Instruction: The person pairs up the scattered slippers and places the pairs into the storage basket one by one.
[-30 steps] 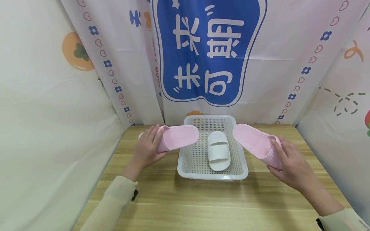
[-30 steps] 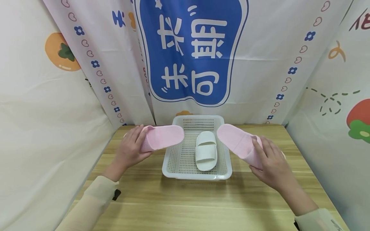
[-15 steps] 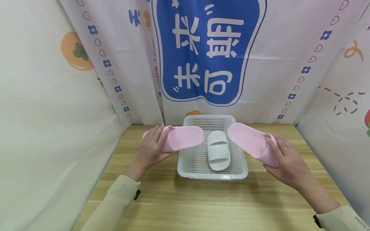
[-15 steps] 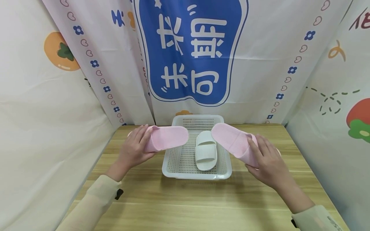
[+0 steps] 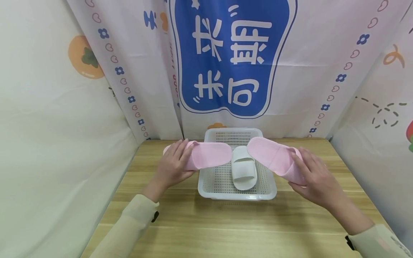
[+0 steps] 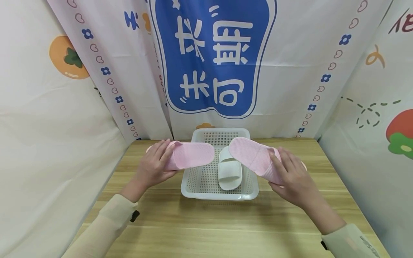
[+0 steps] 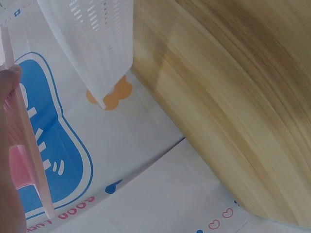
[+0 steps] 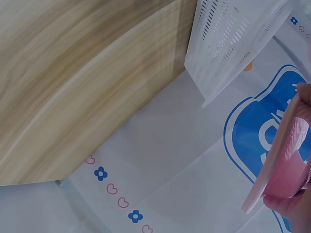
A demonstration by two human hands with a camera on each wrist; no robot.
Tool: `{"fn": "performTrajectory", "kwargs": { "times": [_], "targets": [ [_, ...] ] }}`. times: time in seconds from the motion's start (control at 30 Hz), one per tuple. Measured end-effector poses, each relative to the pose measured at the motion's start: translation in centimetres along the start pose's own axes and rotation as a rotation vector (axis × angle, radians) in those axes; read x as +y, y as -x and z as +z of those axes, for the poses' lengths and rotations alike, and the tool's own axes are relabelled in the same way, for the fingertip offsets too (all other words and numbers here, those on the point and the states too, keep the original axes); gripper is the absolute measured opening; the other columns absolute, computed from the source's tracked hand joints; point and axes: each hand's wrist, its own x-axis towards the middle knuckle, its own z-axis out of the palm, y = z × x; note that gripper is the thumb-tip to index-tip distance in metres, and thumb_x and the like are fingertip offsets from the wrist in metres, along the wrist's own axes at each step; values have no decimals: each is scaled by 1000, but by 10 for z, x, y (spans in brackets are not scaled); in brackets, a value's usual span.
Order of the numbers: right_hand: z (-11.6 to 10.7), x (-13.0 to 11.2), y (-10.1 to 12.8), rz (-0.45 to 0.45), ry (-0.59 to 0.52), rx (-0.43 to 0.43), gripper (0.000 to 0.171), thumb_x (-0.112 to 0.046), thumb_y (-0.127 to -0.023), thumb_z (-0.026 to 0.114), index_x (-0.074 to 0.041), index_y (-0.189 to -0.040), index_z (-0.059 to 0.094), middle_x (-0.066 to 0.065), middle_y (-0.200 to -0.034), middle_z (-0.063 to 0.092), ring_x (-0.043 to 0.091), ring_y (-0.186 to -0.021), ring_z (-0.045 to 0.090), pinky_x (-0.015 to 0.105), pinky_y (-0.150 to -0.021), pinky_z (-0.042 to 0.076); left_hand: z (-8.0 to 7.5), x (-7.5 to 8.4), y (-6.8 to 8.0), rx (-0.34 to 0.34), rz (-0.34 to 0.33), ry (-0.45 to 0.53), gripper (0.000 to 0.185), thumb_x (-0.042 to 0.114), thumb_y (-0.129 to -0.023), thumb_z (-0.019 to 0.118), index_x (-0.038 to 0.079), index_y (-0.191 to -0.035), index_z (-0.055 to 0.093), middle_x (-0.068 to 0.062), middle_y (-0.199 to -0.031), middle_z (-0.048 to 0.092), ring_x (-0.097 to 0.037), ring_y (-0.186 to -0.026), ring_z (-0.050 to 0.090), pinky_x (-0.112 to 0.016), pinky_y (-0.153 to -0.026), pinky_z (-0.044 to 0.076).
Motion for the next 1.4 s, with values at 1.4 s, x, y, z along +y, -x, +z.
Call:
{"fn": "performTrajectory", "kwargs": {
  "times": [1.4],
  "targets": [
    [9,-14,-15,-81,-21,-155,72,-51,-94,38,2,-141,45,31,-140,42,49,-125,41,58,-107,31,6,27,-19,0,84,39,96,48,-67,84,4,-142,45,-23,-141,47,-40,-126,47,-51,-107,36]
  ]
}}
